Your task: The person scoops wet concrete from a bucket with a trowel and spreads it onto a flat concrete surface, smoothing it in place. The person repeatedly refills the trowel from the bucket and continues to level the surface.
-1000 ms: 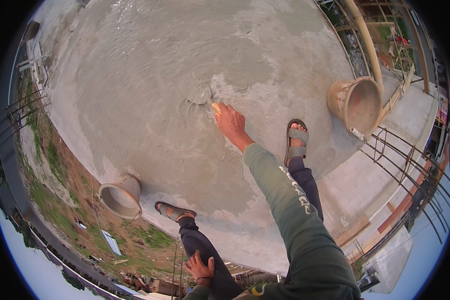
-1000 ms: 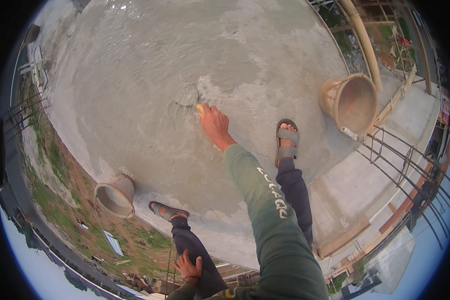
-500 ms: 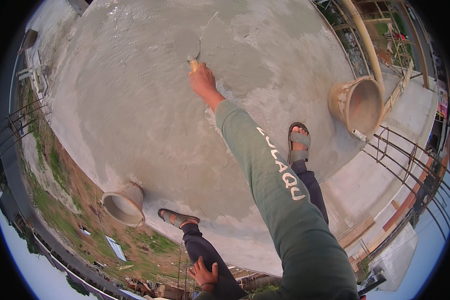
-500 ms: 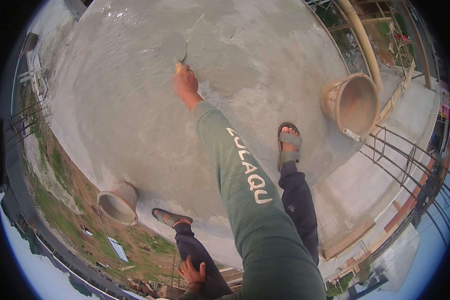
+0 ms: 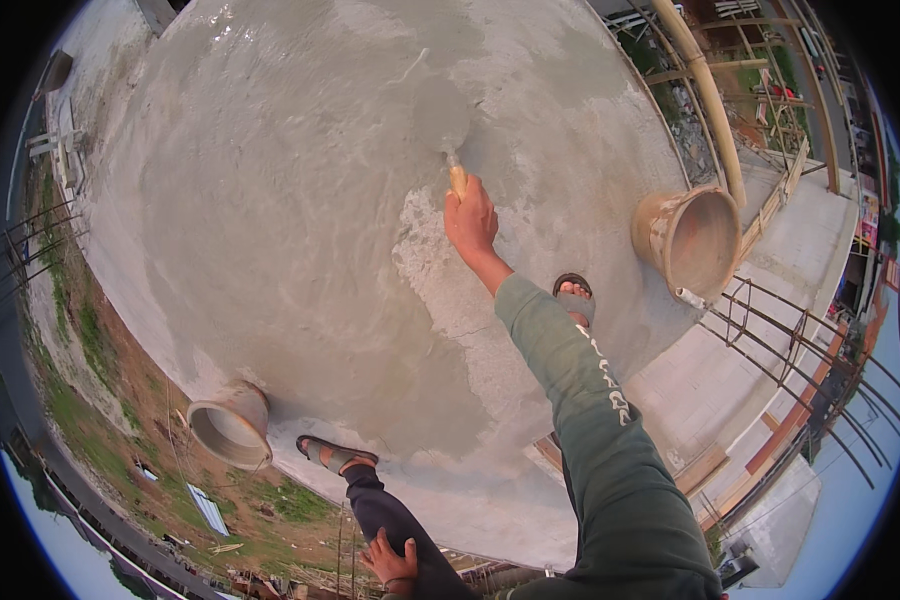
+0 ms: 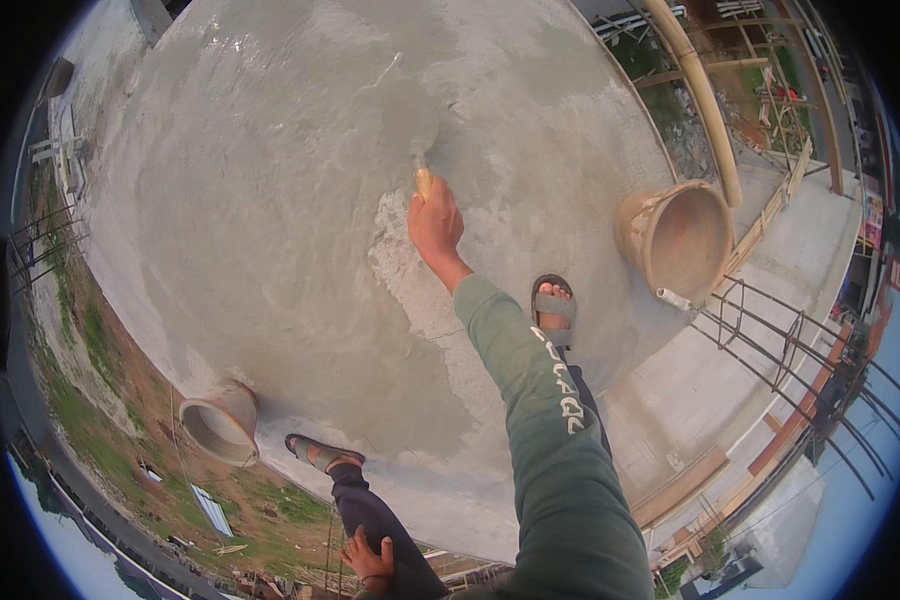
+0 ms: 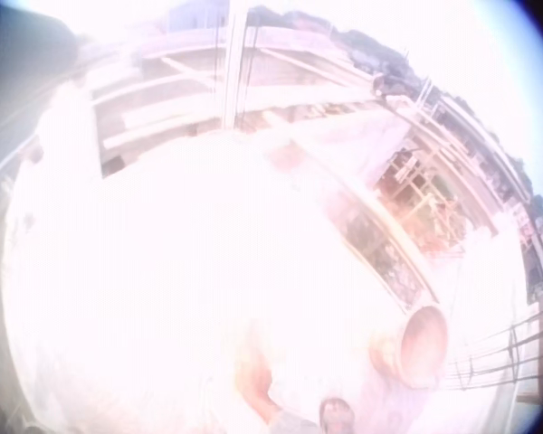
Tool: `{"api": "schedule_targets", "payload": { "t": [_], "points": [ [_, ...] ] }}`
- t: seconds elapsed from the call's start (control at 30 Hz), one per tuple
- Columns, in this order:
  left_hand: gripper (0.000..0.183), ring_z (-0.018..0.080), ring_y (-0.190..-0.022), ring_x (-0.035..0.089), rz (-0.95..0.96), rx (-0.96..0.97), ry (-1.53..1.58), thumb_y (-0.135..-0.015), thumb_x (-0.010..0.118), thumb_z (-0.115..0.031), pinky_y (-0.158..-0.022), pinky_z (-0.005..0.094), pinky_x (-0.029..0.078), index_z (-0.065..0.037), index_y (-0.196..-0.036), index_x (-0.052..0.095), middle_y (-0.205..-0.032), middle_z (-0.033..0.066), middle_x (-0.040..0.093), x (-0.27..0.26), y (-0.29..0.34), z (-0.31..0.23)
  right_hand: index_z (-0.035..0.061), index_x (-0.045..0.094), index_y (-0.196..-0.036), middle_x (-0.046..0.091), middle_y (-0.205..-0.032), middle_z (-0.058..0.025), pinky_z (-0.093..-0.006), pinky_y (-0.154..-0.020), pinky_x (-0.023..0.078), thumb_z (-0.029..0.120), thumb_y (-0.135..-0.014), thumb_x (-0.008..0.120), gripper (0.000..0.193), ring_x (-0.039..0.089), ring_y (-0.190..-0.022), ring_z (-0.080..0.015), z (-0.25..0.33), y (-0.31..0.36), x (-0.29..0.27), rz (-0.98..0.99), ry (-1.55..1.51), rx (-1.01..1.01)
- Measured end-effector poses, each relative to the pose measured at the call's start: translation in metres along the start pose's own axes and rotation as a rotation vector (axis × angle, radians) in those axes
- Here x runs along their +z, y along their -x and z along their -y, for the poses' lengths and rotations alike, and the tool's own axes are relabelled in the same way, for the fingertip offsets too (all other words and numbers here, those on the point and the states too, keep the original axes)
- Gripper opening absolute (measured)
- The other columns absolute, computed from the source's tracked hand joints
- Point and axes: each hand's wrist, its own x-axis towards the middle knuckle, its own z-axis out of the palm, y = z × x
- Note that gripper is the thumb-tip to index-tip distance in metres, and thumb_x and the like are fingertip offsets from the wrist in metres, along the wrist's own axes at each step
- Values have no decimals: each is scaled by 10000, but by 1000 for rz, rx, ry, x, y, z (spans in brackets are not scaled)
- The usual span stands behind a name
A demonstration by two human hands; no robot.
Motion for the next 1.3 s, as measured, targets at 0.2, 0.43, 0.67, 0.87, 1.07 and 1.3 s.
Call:
{"api": "schedule_targets", "payload": {
  "t": [0.2, 0.43, 0.67, 0.87, 1.07, 1.3],
  "points": [
    [785, 373, -1196, 536, -52, -132, 67, -865, 569, -614, -1146, 621, 174, -48, -1399, 461, -1146, 171, 598, 40, 5, -35, 123, 601, -1233, 678, -1096, -131, -499, -874, 511, 265, -919, 662, 349, 647, -1038, -366, 19, -251, -63, 16, 513, -355],
    [776, 363, -1269, 484, -48, -156, 69, -884, 557, -605, -1159, 629, 158, -57, -1421, 443, -1274, 170, 539, 40, -3, -67, 185, 592, -1290, 663, -1052, -69, -436, -851, 527, 204, -909, 663, 388, 643, -1048, -294, -37, -240, -139, 496, 798, -997],
    [769, 366, -1276, 477, 33, -88, 32, -887, 571, -576, -1160, 627, 162, -52, -1432, 425, -1296, 173, 523, 21, -3, -44, 157, 563, -1318, 640, -1033, -104, -449, -832, 521, 168, -892, 660, 437, 636, -1010, -317, -111, -178, -166, 201, 573, -609],
    [745, 365, -1272, 480, -11, -35, 23, -903, 563, -558, -1161, 625, 160, -56, -1436, 423, -1293, 173, 525, 15, 3, -29, 122, 547, -1326, 629, -1085, -151, -469, -829, 512, 179, -883, 659, 461, 624, -1001, -368, -160, -76, -157, 353, 521, -545],
    [751, 364, -1274, 477, -9, 1, 18, -907, 555, -566, -1166, 623, 145, -60, -1445, 418, -1304, 174, 525, 8, 5, -10, 118, 533, -1329, 622, -1095, -176, -490, -849, 501, 184, -904, 641, 443, 616, -1032, -390, -176, -8, -128, 147, 358, -142],
    [748, 364, -1271, 478, -82, 31, 17, -913, 547, -565, -1166, 620, 144, -58, -1449, 423, -1296, 179, 529, -5, 7, 13, 56, 522, -1288, 619, -1100, -193, -507, -842, 492, 147, -901, 644, 416, 618, -1011, -416, -184, 64, -91, 180, 315, -190]
  ]
}}
